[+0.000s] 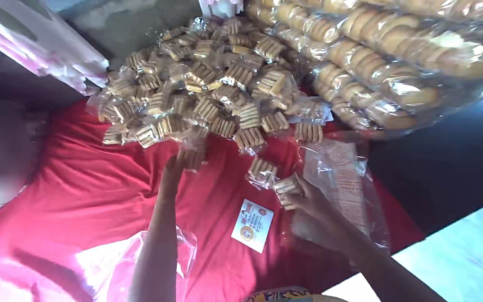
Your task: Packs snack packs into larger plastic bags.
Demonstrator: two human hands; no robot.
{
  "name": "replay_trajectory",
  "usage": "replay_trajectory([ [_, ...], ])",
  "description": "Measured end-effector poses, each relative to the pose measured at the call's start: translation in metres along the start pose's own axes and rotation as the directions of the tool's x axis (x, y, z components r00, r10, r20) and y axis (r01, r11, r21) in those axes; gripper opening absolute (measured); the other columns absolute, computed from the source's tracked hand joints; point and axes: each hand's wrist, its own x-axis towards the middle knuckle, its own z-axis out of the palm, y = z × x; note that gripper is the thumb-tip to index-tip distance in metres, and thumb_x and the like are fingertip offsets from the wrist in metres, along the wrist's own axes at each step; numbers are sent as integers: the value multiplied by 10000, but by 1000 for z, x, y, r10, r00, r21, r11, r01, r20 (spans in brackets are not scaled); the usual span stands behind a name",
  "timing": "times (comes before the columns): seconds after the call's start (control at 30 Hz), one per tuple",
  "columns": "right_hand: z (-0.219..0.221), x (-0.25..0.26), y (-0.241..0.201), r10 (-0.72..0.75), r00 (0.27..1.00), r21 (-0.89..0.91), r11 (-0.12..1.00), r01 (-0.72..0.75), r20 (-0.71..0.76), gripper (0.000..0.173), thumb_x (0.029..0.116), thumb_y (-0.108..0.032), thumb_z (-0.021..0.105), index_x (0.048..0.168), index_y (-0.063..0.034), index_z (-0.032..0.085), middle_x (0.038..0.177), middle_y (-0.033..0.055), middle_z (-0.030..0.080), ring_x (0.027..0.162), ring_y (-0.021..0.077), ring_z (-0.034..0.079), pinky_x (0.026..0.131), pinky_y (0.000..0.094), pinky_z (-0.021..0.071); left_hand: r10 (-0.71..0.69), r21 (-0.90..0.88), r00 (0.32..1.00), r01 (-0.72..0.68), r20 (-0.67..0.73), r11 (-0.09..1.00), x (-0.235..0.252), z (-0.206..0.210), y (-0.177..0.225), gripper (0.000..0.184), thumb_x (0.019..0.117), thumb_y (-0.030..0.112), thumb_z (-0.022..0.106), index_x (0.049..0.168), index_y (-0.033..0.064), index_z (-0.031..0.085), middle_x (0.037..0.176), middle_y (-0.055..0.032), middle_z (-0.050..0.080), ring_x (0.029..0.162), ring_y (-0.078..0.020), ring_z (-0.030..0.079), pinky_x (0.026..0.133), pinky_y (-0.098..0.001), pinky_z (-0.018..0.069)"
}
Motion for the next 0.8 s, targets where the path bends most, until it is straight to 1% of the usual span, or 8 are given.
replay_trajectory([
  [0.13, -34, 0, 10, 45, 981, -25, 999, -41, 187, 764, 939, -197, 727, 1546, 31, 324, 1272, 279, 619, 1111, 325, 658, 1007, 463, 509, 144, 291, 975, -190, 171, 938, 53, 23, 16, 426, 1064, 243, 542, 1352, -70, 522, 1258, -319, 607, 1153, -439, 613, 1012, -598, 455],
  [0.3, -49, -10, -34, -77, 994, 544, 838, 24, 74, 405, 989, -60, 538, 1378, 28, 465, 1135, 71, 663, 992, 82, 680, 905, 272, 579, 219, 384, 671, -627, 708, 678, 33, 20, 64, 417, 938, 195, 743, 1274, -31, 643, 1240, -275, 632, 1205, -426, 584, 1048, -585, 434],
  [0.37, -37, -5, -49, -122, 991, 724, 688, 51, 46, 282, 1050, -67, 403, 1306, 22, 485, 1075, 53, 693, 956, 109, 710, 880, 304, 606, 199, 313, 562, -682, 803, 661, 6, 19, 66, 395, 944, 220, 729, 1245, -25, 659, 1236, -255, 637, 1199, -402, 587, 1047, -571, 436],
  [0.47, -16, -4, -62, -86, 985, 846, 527, -85, 152, 356, 1101, -151, 246, 1276, 22, 505, 1089, 97, 716, 980, 173, 723, 894, 357, 604, 304, 60, 457, -627, 836, 777, -41, 10, 42, 424, 921, 253, 711, 1234, -28, 656, 1274, -179, 635, 1192, -242, 600, 1050, -427, 470],
  [0.53, -2, -14, -61, -91, 956, 852, 482, -204, 281, 406, 1102, -196, 211, 1311, 7, 495, 1112, 98, 704, 999, 186, 711, 904, 372, 593, 428, -180, 478, -479, 767, 859, -73, 11, 12, 430, 896, 274, 721, 1224, 2, 664, 1279, -71, 634, 1161, -80, 599, 1010, -270, 500],
  [0.63, 26, -39, -58, -186, 903, 827, 502, -252, 388, 291, 1008, -106, 380, 1277, -78, 487, 1018, 12, 728, 910, 133, 725, 826, 328, 616, 500, -544, 634, -146, 590, 827, -124, 29, -28, 311, 890, 270, 770, 1177, 169, 704, 1308, 64, 653, 1156, -47, 629, 965, -254, 552],
  [0.73, 47, -56, -52, -210, 935, 850, 506, -147, 286, 378, 933, -41, 545, 1304, -70, 477, 1014, 3, 734, 896, 138, 735, 800, 324, 629, 506, -686, 747, -92, 432, 722, -165, 51, -55, 241, 865, 332, 787, 1091, 262, 741, 1388, 87, 604, 1245, -56, 578, 1012, -260, 522],
  [0.8, 48, -62, -48, -184, 966, 854, 516, -61, 180, 413, 907, -24, 547, 1308, -43, 448, 975, 17, 743, 847, 149, 749, 749, 322, 642, 527, -796, 777, -58, 343, 603, -180, 53, -67, 264, 898, 344, 754, 1152, 277, 738, 1395, 72, 610, 1228, -61, 594, 992, -256, 527],
])
